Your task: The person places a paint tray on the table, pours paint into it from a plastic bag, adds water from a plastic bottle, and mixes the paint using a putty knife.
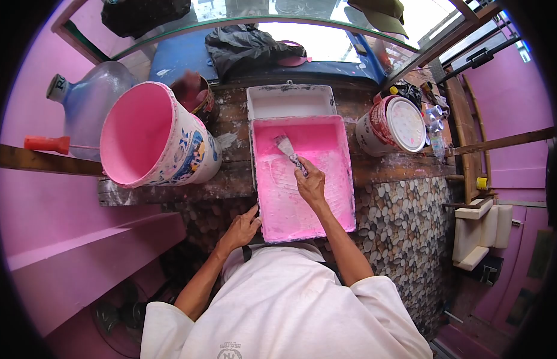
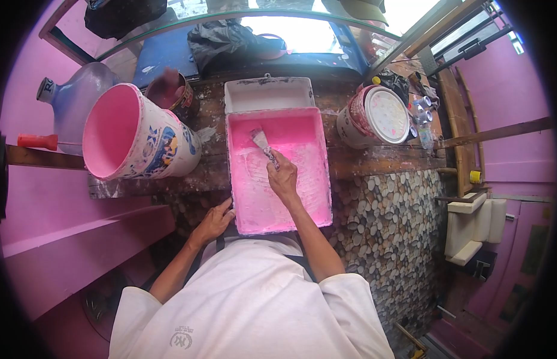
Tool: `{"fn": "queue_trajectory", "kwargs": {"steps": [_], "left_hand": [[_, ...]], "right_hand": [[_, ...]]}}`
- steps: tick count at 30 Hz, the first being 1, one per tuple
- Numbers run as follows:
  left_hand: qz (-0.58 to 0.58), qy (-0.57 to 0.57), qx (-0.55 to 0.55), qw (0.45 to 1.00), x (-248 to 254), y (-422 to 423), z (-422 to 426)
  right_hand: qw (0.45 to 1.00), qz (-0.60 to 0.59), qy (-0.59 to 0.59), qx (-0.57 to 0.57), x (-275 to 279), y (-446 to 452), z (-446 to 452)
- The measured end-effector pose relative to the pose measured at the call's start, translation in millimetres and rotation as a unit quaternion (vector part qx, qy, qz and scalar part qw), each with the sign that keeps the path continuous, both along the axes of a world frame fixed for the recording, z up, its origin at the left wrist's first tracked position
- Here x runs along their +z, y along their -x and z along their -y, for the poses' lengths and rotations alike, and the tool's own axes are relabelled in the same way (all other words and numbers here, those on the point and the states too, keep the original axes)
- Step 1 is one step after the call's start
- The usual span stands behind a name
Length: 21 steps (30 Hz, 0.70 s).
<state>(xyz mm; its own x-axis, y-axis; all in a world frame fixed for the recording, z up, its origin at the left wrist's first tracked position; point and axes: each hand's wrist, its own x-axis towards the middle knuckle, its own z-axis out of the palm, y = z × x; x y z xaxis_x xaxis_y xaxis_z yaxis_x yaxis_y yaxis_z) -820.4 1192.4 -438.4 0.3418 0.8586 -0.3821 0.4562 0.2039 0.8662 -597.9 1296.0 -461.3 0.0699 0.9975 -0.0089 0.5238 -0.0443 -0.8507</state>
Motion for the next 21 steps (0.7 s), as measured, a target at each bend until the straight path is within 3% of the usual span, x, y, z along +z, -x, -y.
{"fn": "queue_trajectory", "kwargs": {"steps": [2, 5, 8, 11, 14, 16, 17, 21], "left_hand": [[0.006, -0.017, 0.000, 1.000, -1, 1, 1], [0.020, 0.040, -0.012, 0.999, 1, 2, -2], [-0.021, 0.046, -0.028, 0.998, 15, 2, -4], [-0.041, 0.062, -0.048, 0.996, 26, 1, -6], [-0.029, 0.060, -0.043, 0.997, 20, 2, -3], [-0.014, 0.061, -0.048, 0.997, 16, 4, -3], [0.001, 0.063, -0.053, 0.997, 14, 6, -2], [0.001, 0.066, -0.033, 0.997, 4, 5, 4]], "right_hand": [[0.999, 0.028, -0.029, -0.026, -12, 0, 0], [0.998, 0.012, -0.033, 0.042, -11, -1, 3], [0.999, -0.029, 0.026, -0.030, 0, -2, 5], [0.999, 0.031, -0.002, -0.008, -8, -7, 8], [0.998, -0.057, 0.019, 0.028, -3, -16, 8], [0.994, 0.024, -0.069, -0.077, -9, -24, 8], [0.994, 0.024, -0.068, -0.077, -13, -26, 10], [1.000, 0.009, 0.016, -0.022, -6, -33, 14]]}}
